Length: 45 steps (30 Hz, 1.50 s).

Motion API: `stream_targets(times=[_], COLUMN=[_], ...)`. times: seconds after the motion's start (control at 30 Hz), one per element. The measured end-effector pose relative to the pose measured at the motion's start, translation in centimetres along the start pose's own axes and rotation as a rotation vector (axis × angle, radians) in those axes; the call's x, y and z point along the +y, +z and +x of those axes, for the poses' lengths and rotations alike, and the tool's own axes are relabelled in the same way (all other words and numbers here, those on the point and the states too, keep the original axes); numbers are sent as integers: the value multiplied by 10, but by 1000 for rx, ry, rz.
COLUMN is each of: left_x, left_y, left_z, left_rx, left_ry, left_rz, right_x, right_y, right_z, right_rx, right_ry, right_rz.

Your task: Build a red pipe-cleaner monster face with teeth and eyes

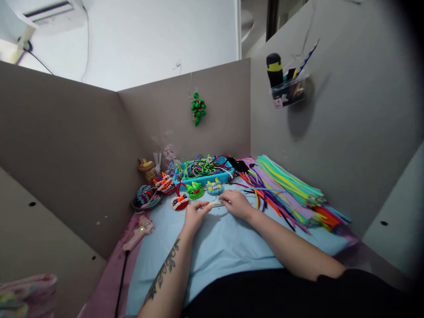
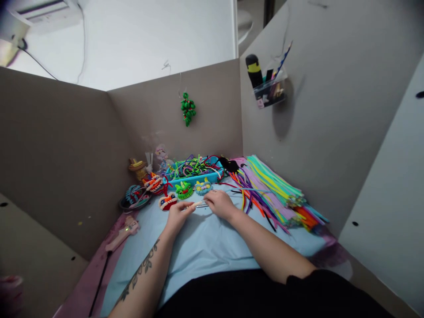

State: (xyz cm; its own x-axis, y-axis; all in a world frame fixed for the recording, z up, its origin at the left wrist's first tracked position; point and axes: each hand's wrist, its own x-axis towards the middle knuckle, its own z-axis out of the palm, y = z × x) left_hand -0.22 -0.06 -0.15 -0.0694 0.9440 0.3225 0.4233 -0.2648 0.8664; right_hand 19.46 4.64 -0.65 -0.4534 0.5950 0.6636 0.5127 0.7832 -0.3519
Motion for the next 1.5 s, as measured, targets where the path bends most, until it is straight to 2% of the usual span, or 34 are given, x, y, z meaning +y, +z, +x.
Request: stream_targets(times=[0.2, 0.43, 0.67, 0.93, 1.03, 1.13, 1.33, 1.5], left_x=[2, -2, -3, 7, 6, 5, 8, 4], left_y=[5, 3, 4, 7, 9, 10, 14, 17], left_z=[-4, -5, -8, -9, -8, -7, -7, -5], left_rx=[82, 177, 107, 53, 64, 48, -41, -61], left_ry=[201, 448, 443, 488, 444, 332, 33, -130], left_rz=[129, 219, 294, 405, 384, 312, 21, -203], right_x=[-16, -16, -16, -14, -15, -17, -18, -18], right_y=[7, 7, 8, 10, 10, 10, 10, 11], right_z=[-1, -1, -2, -3, -3, -2, -3, -3], right_rx=[-124, -65, -30, -21, 2, 24, 44, 52], right_ry=[-23, -1, -15, 27, 33, 16, -68, -113], right_rz=[55, 113, 164, 102, 76, 40, -57, -140])
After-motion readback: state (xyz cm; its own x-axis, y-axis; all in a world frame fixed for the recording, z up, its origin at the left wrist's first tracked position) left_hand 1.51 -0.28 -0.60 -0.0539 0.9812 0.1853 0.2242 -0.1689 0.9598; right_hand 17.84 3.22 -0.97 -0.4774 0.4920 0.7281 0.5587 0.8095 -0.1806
